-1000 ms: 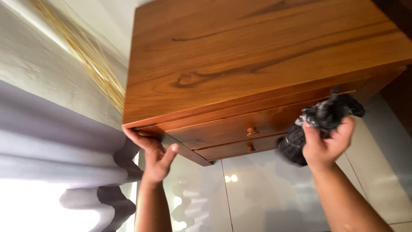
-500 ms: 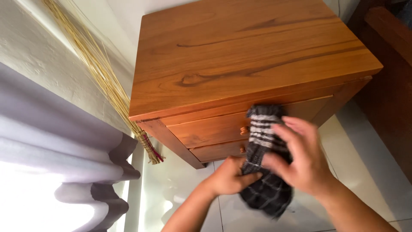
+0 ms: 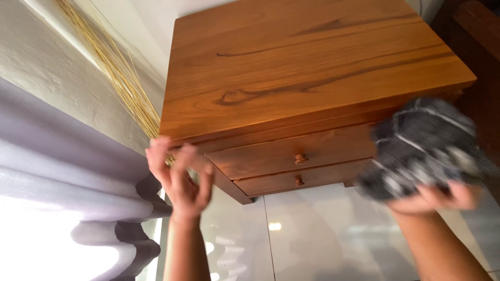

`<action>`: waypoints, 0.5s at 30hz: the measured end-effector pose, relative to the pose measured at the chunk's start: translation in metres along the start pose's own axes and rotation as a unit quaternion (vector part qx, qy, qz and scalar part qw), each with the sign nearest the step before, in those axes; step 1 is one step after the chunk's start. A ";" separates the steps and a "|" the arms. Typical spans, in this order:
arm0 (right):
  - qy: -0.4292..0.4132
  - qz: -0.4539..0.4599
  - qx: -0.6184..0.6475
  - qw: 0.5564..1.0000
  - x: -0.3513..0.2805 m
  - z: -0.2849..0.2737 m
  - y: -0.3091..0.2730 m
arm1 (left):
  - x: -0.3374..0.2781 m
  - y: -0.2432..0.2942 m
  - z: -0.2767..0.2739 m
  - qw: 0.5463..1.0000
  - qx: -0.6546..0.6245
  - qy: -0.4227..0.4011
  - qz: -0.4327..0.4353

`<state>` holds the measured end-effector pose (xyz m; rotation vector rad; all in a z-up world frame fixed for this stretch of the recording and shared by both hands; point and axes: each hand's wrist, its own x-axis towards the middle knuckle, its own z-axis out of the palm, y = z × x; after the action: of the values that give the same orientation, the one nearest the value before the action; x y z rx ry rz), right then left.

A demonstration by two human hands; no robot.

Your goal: The person wipes the top surface and sides of a wooden nightstand with a dark cloth. They then open the top drawer, briefly move items inside, and wipe the interior of the drawer before closing it.

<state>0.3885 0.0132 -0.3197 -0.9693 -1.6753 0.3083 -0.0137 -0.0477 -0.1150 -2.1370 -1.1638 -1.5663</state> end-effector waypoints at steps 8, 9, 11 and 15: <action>-0.099 -0.308 -0.321 0.890 -0.058 0.052 0.037 | -0.044 -0.045 0.030 0.945 0.289 -0.141 -0.060; -0.097 -0.309 -0.323 0.889 -0.057 0.045 0.054 | -0.048 -0.048 0.029 0.946 0.288 -0.140 -0.058; 0.026 -0.110 -0.323 0.940 -0.057 0.038 0.084 | -0.054 -0.058 0.023 0.959 0.238 -0.149 -0.022; 0.183 -0.189 -0.245 0.933 0.053 0.015 -0.010 | -0.058 -0.063 0.023 0.969 0.211 -0.130 -0.010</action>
<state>0.3683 0.0497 -0.2829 -0.9599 -1.5697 -0.5461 -0.0492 -0.0188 -0.1910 -2.0758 -1.4502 -0.9482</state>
